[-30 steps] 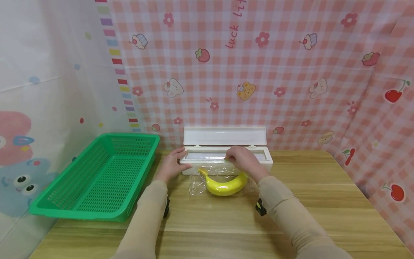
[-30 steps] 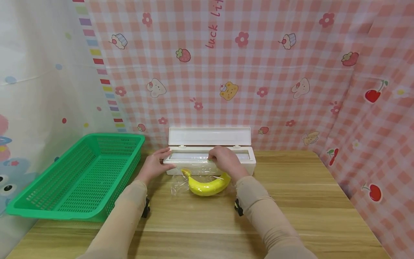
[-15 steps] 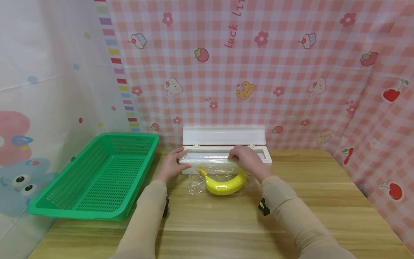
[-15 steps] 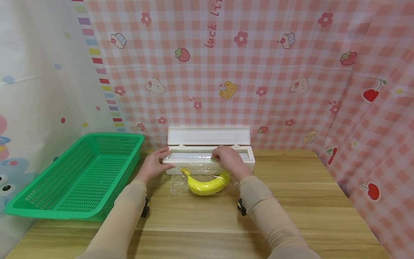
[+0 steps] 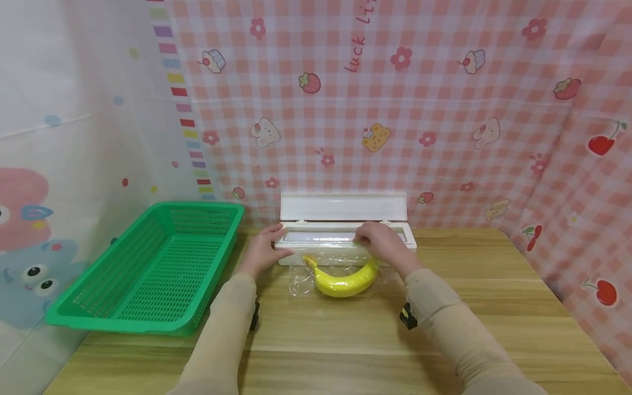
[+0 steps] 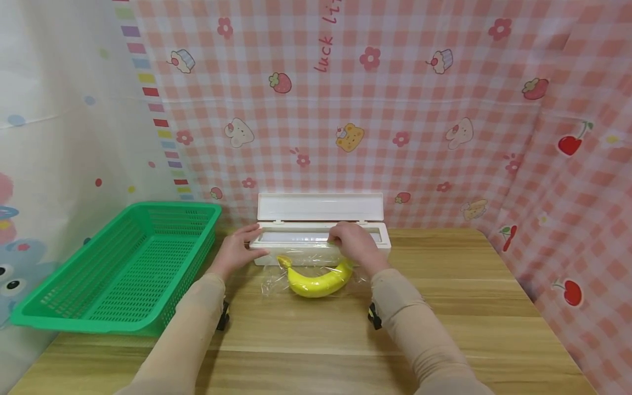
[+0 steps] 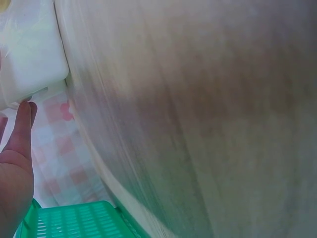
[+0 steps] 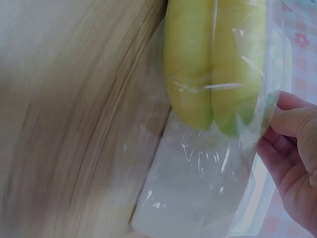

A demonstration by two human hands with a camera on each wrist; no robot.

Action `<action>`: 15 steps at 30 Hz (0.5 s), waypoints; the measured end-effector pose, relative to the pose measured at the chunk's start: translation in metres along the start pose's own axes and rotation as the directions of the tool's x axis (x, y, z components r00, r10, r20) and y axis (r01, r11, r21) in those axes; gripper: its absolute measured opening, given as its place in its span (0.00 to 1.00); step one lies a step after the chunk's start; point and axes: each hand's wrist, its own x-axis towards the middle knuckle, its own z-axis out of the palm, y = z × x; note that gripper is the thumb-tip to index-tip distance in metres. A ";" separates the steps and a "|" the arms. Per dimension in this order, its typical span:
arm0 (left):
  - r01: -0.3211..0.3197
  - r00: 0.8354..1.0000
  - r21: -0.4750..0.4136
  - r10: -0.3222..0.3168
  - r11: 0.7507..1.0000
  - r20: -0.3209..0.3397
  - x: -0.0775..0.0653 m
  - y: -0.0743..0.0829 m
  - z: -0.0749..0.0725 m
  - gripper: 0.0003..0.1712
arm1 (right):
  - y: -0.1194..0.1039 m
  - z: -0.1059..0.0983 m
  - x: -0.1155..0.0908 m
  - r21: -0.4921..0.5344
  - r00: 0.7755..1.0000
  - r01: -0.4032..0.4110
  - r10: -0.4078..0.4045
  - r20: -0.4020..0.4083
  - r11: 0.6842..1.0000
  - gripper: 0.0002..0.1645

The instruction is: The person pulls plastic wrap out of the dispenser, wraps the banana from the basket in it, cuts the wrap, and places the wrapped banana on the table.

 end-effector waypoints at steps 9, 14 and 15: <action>0.005 1.000 -0.001 -0.005 1.000 0.009 -0.001 0.003 -0.001 0.38 | 0.010 -0.003 -0.008 -0.015 1.000 -0.014 0.013 -0.018 1.000 0.09; 0.014 1.000 -0.014 -0.014 1.000 0.009 -0.002 0.005 -0.002 0.38 | 0.016 -0.005 -0.014 -0.031 0.998 0.010 -0.011 -0.062 0.999 0.09; 0.013 1.000 -0.009 -0.012 1.000 0.010 -0.002 0.005 -0.001 0.38 | 0.017 -0.006 -0.014 -0.029 0.998 0.010 -0.012 -0.062 1.000 0.10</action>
